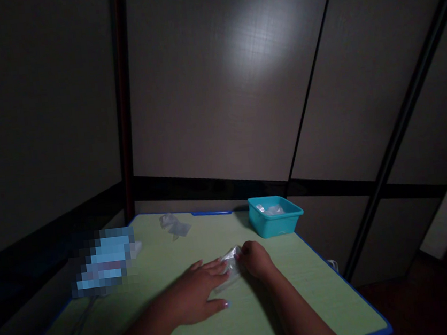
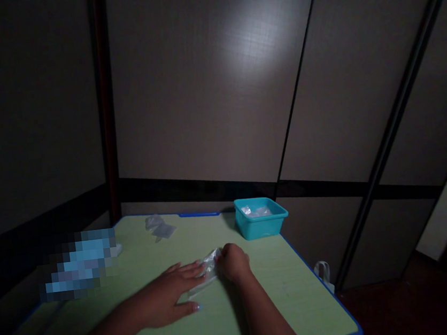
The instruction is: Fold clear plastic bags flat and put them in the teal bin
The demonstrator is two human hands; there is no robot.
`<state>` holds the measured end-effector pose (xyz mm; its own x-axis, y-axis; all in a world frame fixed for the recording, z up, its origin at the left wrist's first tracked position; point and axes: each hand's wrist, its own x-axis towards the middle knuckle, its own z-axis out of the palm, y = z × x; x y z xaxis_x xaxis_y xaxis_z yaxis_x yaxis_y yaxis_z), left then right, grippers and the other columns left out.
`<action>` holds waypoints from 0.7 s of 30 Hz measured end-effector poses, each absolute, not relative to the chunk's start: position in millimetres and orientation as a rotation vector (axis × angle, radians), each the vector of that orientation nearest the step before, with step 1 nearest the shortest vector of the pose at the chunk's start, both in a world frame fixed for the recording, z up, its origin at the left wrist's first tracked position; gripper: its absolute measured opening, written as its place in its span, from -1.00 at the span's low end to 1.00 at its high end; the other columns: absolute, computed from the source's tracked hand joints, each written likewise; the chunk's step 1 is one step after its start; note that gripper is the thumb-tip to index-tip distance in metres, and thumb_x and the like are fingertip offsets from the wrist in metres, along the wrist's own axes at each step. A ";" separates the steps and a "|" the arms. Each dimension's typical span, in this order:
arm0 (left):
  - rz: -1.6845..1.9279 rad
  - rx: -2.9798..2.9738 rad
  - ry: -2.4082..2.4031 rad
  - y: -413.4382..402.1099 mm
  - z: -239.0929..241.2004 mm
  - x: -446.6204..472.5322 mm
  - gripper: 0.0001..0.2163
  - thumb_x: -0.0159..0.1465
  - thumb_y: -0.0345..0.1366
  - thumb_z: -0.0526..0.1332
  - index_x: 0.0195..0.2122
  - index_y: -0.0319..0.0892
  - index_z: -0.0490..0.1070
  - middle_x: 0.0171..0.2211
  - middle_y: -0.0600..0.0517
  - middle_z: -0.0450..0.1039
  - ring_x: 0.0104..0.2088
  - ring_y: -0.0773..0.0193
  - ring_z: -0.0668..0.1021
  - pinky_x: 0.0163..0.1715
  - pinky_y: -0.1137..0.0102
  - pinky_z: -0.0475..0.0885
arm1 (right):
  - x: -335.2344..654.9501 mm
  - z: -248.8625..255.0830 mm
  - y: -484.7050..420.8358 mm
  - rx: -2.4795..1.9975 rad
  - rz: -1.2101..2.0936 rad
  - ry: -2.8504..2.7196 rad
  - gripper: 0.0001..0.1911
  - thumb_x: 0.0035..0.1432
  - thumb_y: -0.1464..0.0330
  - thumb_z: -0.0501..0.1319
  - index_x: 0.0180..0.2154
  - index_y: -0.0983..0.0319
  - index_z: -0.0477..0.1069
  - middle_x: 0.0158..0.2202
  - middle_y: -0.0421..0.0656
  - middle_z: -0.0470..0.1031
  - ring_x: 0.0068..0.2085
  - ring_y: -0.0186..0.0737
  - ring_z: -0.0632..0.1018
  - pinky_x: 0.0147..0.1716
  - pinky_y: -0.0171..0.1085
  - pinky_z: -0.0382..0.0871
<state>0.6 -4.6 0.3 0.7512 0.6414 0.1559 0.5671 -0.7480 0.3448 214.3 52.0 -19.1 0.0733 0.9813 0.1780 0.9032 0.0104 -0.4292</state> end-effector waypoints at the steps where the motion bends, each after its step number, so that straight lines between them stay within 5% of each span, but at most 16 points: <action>1: 0.382 2.675 0.935 -4.6 0.4 0.8 -0.47 0.14 -0.02 0.11 0.14 0.13 0.03 0.21 0.07 -0.02 0.18 0.10 0.09 0.12 0.07 -0.06 | 214.6 -18.9 52.3 -1.932 0.241 -1.864 -0.82 -0.06 0.25 0.19 -0.46 0.25 0.41 -0.46 -0.14 0.46 -0.47 -0.32 0.37 -0.54 -0.36 -0.01; 10: 0.353 2.638 0.941 -4.1 -3.3 -0.2 -0.47 0.14 -0.02 0.10 0.14 0.14 0.02 0.20 0.04 0.01 0.18 0.10 0.11 0.11 0.01 -0.08 | 216.6 -15.1 52.1 -1.922 0.245 -1.855 -0.82 -0.08 0.27 0.18 -0.48 0.27 0.41 -0.48 -0.12 0.46 -0.48 -0.34 0.35 -0.52 -0.37 0.03; 17: 0.444 2.673 0.965 -4.0 2.0 3.6 -0.45 0.15 -0.04 0.10 0.16 0.16 -0.04 0.24 0.09 -0.18 0.20 0.10 0.03 0.12 0.00 -0.12 | 217.4 -14.8 53.0 -1.894 0.285 -1.834 -0.83 -0.08 0.27 0.18 -0.48 0.26 0.40 -0.48 -0.13 0.45 -0.47 -0.34 0.36 -0.52 -0.38 0.04; 21: 0.503 2.688 0.953 -1.5 3.8 7.0 -0.46 0.15 -0.03 0.10 0.16 0.10 0.00 0.21 0.07 -0.03 0.19 0.12 0.06 0.14 0.06 -0.12 | 216.8 -15.4 52.5 -1.896 0.262 -1.849 -0.83 -0.07 0.26 0.18 -0.47 0.24 0.40 -0.48 -0.15 0.46 -0.47 -0.33 0.36 -0.52 -0.37 0.01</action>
